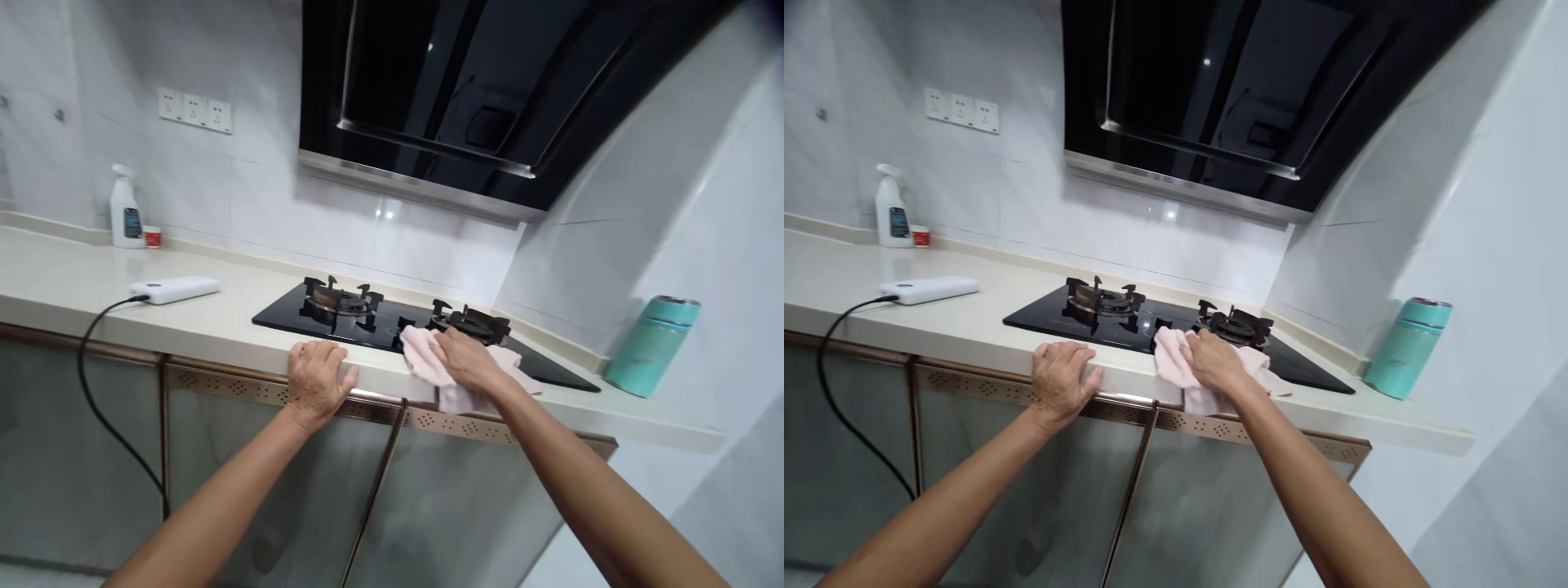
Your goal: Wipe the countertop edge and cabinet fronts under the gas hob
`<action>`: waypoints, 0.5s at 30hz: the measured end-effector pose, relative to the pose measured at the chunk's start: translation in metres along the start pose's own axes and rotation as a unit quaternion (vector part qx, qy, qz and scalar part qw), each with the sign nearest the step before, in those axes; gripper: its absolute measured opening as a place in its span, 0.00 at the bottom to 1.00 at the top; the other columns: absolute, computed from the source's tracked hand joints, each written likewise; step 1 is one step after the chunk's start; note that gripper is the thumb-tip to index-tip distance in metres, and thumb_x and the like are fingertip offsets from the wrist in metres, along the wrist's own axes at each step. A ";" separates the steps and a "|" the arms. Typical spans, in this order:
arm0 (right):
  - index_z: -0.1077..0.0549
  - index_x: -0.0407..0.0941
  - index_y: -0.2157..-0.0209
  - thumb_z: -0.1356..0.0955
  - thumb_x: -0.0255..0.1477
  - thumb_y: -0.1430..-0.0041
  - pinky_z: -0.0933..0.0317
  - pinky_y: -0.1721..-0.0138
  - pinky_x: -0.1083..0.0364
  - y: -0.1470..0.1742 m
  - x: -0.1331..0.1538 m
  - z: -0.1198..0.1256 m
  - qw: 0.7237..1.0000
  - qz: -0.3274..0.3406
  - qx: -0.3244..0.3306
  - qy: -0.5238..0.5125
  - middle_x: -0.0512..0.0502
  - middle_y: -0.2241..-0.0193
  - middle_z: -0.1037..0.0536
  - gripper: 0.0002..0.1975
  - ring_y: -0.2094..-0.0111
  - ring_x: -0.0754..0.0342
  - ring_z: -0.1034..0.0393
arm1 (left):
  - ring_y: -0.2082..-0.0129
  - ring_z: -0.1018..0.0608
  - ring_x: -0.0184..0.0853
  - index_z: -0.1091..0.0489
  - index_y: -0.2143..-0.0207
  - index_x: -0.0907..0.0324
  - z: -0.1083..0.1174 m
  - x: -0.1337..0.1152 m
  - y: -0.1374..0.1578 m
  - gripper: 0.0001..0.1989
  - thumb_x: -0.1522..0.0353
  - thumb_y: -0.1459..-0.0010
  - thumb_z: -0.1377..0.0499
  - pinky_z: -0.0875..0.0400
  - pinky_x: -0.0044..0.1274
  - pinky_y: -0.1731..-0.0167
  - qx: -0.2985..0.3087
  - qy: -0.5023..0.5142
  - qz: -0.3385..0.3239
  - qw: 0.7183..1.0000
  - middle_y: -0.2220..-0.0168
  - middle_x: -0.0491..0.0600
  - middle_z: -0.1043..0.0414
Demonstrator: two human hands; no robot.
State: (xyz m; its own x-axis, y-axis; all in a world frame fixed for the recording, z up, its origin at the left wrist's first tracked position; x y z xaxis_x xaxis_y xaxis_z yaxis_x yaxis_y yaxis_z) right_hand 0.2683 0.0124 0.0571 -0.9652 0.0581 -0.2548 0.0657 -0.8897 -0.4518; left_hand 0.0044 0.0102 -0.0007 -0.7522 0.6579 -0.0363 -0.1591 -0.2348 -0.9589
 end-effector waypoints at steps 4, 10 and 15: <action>0.28 0.43 0.52 0.47 0.37 0.27 0.40 0.55 0.52 -0.033 0.082 0.007 0.998 0.056 0.030 -0.014 0.36 0.56 0.25 0.21 0.56 0.47 0.29 | 0.57 0.27 0.41 0.27 0.58 0.56 0.000 0.001 0.004 0.11 0.60 0.37 0.43 0.42 0.37 0.50 -0.001 0.018 -0.017 1.000 0.58 0.51 0.23; 0.29 0.39 0.50 0.44 0.34 0.28 0.39 0.54 0.53 -0.104 0.154 -0.009 0.993 0.082 0.069 -0.045 0.32 0.54 0.25 0.19 0.55 0.46 0.27 | 0.58 0.28 0.40 0.29 0.58 0.57 0.000 0.000 0.008 0.12 0.60 0.37 0.44 0.41 0.36 0.50 -0.047 0.015 -0.032 0.998 0.60 0.50 0.25; 0.32 0.42 0.43 0.41 0.34 0.28 0.39 0.54 0.54 -0.142 0.222 -0.007 0.979 0.156 0.061 -0.117 0.36 0.50 0.25 0.18 0.53 0.48 0.28 | 0.61 0.30 0.41 0.31 0.66 0.56 0.000 -0.002 0.011 0.11 0.59 0.37 0.45 0.39 0.36 0.52 -0.063 -0.015 -0.039 0.997 0.65 0.49 0.28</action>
State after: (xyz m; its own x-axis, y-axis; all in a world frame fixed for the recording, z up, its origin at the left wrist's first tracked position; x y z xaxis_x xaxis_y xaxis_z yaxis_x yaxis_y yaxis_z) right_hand 0.0468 0.1546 0.0587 -0.9352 -0.3184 -0.1549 0.3503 -0.8955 -0.2744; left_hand 0.0043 0.0066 -0.0117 -0.7598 0.6484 0.0474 -0.1381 -0.0898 -0.9863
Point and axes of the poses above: each hand's wrist, its own y-axis away from the middle knuckle, its own z-axis out of the back of the hand, x = y × z, the point moved 8 cm from there along -y, towards the middle knuckle
